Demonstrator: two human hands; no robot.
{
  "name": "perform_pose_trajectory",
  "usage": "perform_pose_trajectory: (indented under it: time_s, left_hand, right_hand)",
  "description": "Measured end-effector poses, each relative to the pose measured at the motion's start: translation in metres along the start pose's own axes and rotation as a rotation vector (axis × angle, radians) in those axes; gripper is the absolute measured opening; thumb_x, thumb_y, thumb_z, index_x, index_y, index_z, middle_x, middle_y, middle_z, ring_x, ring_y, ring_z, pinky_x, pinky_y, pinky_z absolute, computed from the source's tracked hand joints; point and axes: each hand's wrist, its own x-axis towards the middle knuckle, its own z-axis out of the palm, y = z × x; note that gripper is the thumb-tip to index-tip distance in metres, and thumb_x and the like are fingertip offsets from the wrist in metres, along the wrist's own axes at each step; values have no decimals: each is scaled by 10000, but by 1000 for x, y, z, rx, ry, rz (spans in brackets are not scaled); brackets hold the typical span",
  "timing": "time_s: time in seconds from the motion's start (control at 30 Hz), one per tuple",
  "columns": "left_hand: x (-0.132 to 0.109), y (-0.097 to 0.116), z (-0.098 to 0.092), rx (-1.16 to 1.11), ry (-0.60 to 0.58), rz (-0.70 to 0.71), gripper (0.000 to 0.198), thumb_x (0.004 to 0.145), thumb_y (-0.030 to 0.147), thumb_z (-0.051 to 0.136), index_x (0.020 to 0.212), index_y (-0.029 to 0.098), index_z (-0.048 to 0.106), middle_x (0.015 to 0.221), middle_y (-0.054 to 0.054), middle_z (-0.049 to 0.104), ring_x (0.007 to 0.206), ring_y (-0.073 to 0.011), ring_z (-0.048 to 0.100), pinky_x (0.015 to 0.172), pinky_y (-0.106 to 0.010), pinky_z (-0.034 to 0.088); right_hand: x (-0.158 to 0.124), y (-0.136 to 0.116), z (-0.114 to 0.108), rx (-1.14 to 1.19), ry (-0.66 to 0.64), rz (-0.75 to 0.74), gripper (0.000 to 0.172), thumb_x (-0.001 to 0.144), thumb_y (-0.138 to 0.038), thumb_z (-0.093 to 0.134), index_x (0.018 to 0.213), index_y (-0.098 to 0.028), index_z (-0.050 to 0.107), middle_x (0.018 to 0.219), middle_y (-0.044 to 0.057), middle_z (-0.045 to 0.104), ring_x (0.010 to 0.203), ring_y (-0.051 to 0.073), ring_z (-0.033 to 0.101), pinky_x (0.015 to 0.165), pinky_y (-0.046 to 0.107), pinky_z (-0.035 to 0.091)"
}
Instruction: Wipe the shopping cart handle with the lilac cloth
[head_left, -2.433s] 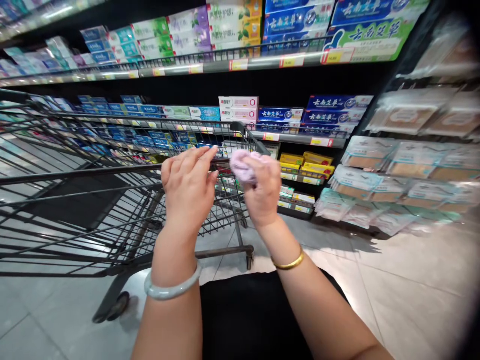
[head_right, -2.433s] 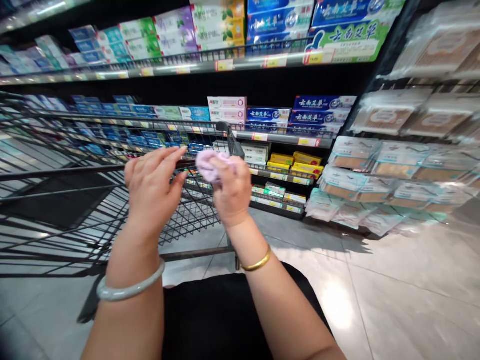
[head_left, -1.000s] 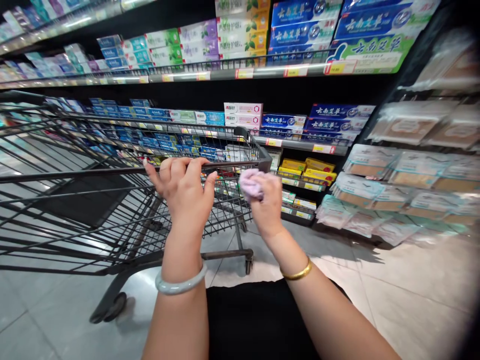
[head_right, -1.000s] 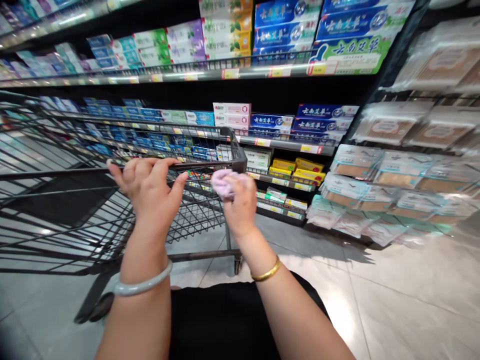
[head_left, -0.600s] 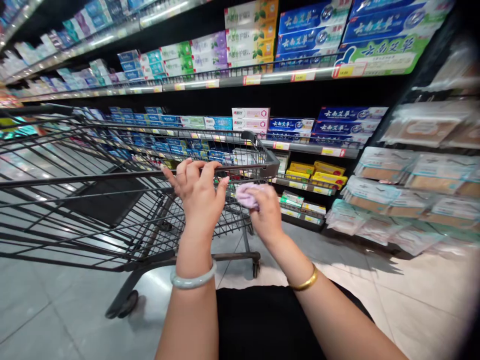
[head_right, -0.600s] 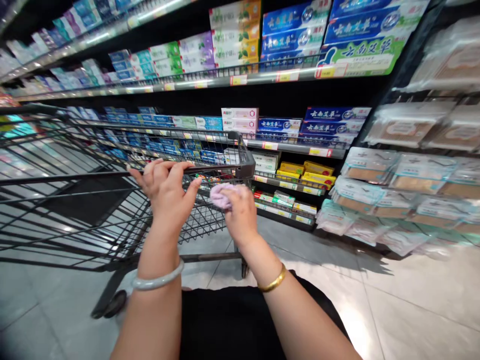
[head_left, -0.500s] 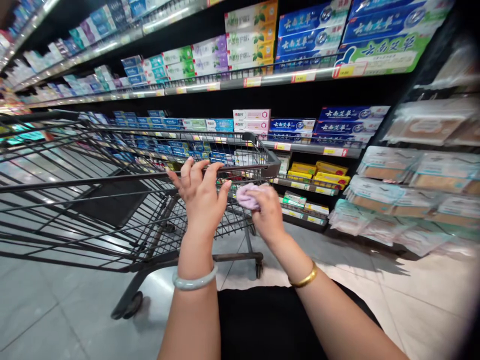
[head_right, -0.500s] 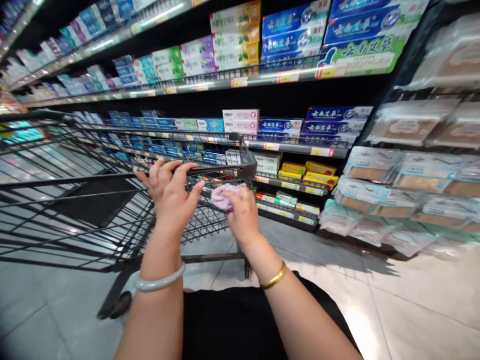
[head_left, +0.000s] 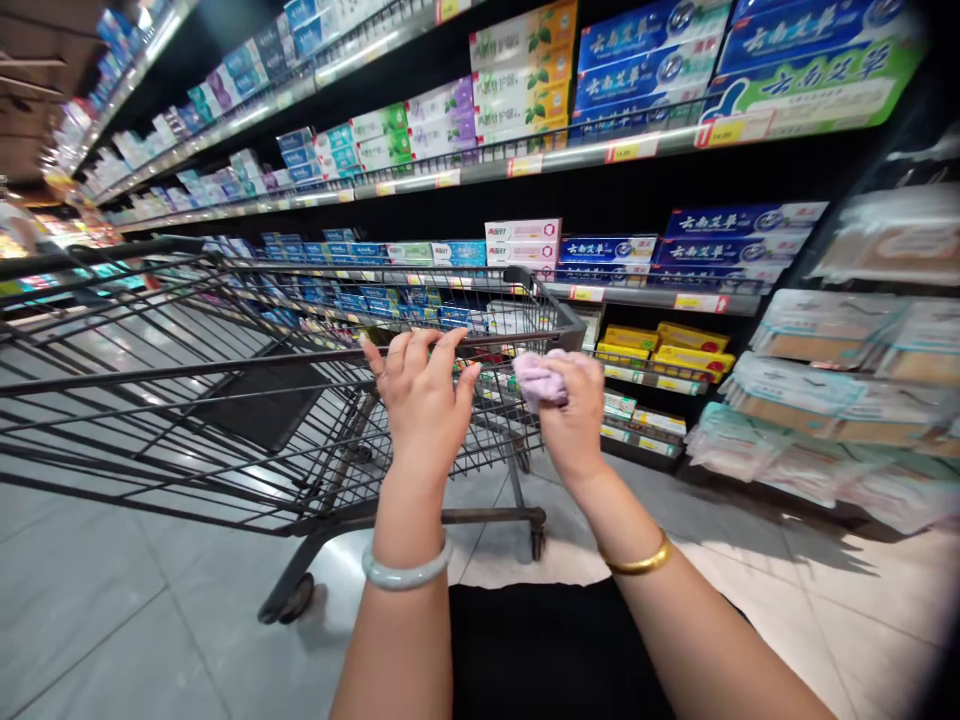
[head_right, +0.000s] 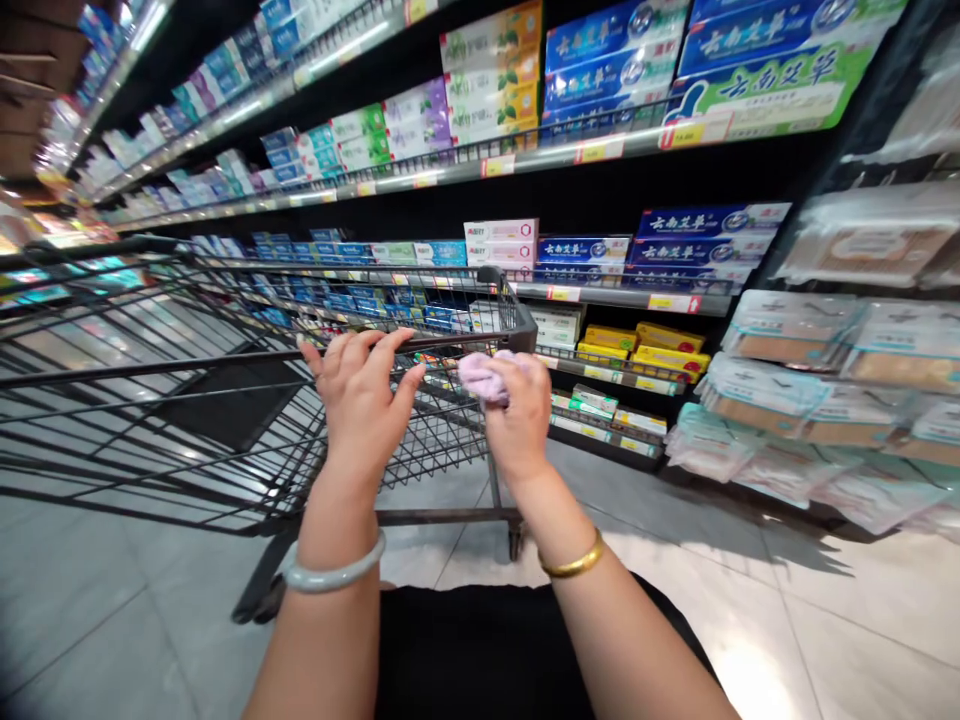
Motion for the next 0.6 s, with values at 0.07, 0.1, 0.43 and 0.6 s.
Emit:
perform_pose_trajectory:
  time_s: [0.07, 0.1, 0.43, 0.6]
  left_hand:
    - [6, 0, -1, 2, 0, -24, 333, 980, 457, 550, 1196, 285, 736, 1130, -66, 726, 1166, -292, 555, 1246, -542, 144]
    - [9, -1, -2, 1, 0, -38, 314, 997, 445, 519, 1138, 296, 756, 1074, -50, 743, 1108, -280, 573, 1206, -527, 213]
    - [8, -44, -18, 98, 189, -197, 272, 990, 460, 549, 1042, 292, 756, 1258, -52, 703, 1292, -286, 533, 1243, -563, 75]
    - [14, -58, -20, 207, 83, -145, 316, 987, 472, 524, 903, 265, 747, 856, -49, 687, 966, -265, 548, 1150, -495, 268]
  right_hand:
    - [-1, -1, 2, -42, 46, 19, 380, 795, -87, 613, 1122, -263, 692, 1169, 90, 589, 1149, 268, 571, 1009, 484, 506]
    - [-5, -4, 6, -57, 24, 16, 399, 787, -64, 599, 1123, -257, 694, 1169, 95, 590, 1150, 271, 567, 1005, 486, 506]
    - [-1, -7, 11, -53, 35, -13, 412, 777, -51, 602, 1110, -266, 715, 1173, 87, 590, 1123, 272, 580, 980, 494, 512]
    - [-16, -24, 29, 39, -216, -57, 508, 729, 13, 543, 1125, -266, 696, 1167, 81, 617, 1148, 267, 584, 989, 488, 518]
